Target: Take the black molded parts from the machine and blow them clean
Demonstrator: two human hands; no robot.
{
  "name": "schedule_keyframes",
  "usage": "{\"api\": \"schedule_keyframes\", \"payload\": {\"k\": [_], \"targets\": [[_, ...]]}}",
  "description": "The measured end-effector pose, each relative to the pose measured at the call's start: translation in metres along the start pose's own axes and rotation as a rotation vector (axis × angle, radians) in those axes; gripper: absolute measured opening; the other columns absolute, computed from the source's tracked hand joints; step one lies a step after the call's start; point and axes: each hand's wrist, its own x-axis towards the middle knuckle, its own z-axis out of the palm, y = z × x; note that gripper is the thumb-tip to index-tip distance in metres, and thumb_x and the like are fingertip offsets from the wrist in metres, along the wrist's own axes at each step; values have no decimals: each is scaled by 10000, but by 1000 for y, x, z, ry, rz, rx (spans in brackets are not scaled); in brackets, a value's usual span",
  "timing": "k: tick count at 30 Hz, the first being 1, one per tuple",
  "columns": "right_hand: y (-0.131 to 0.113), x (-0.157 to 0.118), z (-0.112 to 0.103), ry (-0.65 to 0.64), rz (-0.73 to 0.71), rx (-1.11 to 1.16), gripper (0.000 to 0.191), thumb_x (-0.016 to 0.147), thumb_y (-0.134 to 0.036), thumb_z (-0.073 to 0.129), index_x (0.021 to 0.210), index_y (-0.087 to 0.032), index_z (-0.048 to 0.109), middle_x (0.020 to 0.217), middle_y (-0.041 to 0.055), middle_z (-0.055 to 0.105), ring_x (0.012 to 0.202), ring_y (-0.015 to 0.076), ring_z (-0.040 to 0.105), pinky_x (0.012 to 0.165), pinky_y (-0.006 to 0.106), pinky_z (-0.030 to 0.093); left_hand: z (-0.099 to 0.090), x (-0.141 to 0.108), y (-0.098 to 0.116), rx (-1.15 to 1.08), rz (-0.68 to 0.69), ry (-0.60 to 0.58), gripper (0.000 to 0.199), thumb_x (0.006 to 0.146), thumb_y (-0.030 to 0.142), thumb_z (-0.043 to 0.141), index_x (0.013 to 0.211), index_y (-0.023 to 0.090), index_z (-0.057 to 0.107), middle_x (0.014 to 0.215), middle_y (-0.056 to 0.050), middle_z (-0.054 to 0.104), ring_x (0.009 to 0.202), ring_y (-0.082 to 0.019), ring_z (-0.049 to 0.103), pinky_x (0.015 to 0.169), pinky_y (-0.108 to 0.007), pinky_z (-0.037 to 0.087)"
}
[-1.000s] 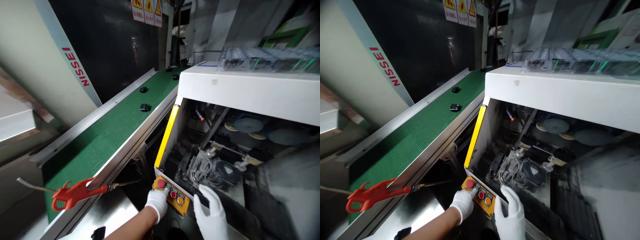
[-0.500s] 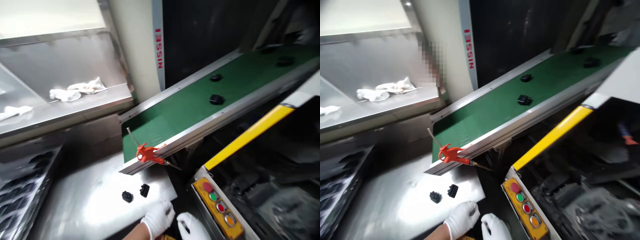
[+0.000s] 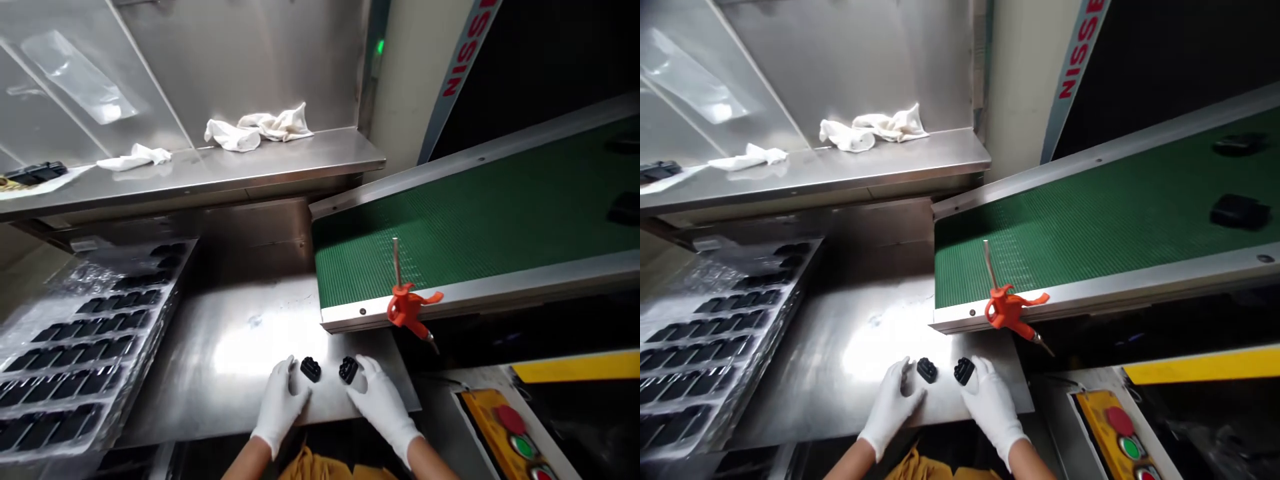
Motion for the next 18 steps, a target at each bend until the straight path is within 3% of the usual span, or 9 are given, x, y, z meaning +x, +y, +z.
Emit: {"api": "schedule_keyframes", "payload": {"k": [4, 8, 11, 14, 18], "targets": [[-13, 19, 9, -21, -8, 7, 656, 715, -282, 588, 1340, -96, 516, 1416, 168, 503, 1263, 288, 519, 1108, 385, 390, -9, 33, 9, 128, 146, -155, 695, 602, 241, 735, 1269, 174, 553, 1222, -101, 589, 1150, -259, 522, 1052, -367, 397], [-19, 29, 9, -91, -76, 22, 660, 634, -205, 640, 1286, -126, 570, 1369, 156, 539, 1246, 265, 530, 1111, 353, 376, -11, 49, 23, 234, 210, -257, 383, 574, 320, 789, 931, 205, 712, 970, -59, 639, 919, -237, 569, 838, -341, 461], [-19, 34, 6, -124, -102, 27, 567, 583, -191, 699, 1146, -185, 639, 1280, 122, 591, 1121, 257, 594, 1007, 332, 446, -7, 49, 26, 244, 221, -237, 209, 640, 360, 754, 761, 203, 690, 896, -52, 646, 868, -227, 569, 781, -338, 443], [-16, 37, 3, -145, -117, -11, 405, 571, -219, 727, 970, -200, 660, 1077, 71, 648, 927, 215, 623, 851, 301, 476, 1, 42, 27, 160, 222, -201, 174, 679, 326, 720, 793, 204, 669, 918, -52, 663, 899, -229, 575, 831, -358, 436], [-12, 37, 0, -152, -92, -33, 237, 626, -254, 689, 856, -202, 665, 886, 24, 665, 818, 183, 606, 779, 296, 447, 14, 31, 31, -158, 35, -147, 179, 729, 235, 624, 896, 189, 582, 924, -44, 655, 889, -195, 591, 856, -349, 451]]}}
